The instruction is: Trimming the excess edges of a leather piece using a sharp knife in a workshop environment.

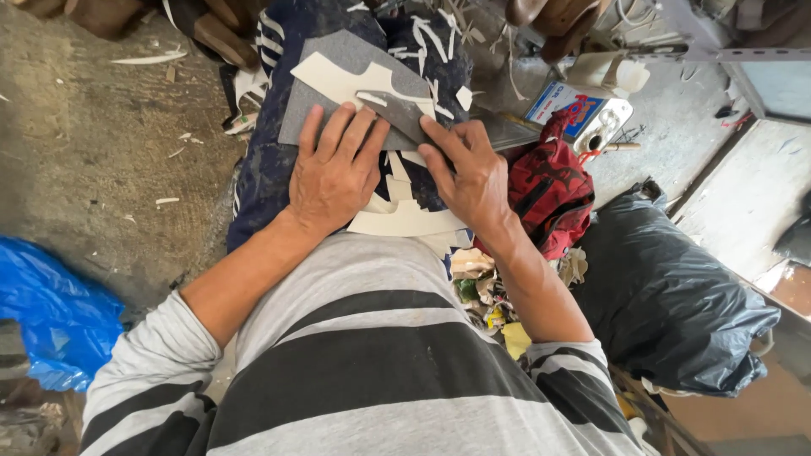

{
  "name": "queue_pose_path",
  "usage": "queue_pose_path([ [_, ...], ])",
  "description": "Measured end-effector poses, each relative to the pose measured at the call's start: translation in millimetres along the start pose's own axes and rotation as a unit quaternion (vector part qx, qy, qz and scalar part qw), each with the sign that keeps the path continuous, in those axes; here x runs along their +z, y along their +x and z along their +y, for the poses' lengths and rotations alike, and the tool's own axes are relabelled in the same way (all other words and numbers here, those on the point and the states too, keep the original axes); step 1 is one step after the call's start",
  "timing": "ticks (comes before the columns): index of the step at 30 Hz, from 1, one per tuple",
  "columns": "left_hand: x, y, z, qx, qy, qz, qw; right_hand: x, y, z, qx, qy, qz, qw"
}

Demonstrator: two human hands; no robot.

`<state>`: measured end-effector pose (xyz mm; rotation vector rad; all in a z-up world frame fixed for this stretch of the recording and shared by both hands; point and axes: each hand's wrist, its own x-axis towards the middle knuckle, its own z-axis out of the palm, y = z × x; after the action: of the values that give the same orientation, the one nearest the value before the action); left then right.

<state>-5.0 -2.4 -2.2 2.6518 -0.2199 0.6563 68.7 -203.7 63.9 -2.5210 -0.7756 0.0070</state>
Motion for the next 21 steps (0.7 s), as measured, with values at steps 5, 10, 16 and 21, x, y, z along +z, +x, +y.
queue_pose_path([
  [5,-7.0,13.9,0.9,0.006,-0.018,0.007,1.000,12.7,4.8,-1.3,-0.007,-0.039,0.034,0.999],
  [10,-4.4,7.6,-0.3,0.007,-0.020,0.016,1.000,11.0,4.4,-7.7,0.002,-0.019,0.026,0.999],
  [16,-6.0,9.9,1.5,0.003,-0.015,0.008,1.000,19.2,16.1,-18.2,0.010,0.000,0.043,0.999],
  [21,-3.1,6.0,0.4,0.002,-0.009,0.018,1.000,9.7,6.2,-19.8,0.027,-0.010,0.019,0.999],
])
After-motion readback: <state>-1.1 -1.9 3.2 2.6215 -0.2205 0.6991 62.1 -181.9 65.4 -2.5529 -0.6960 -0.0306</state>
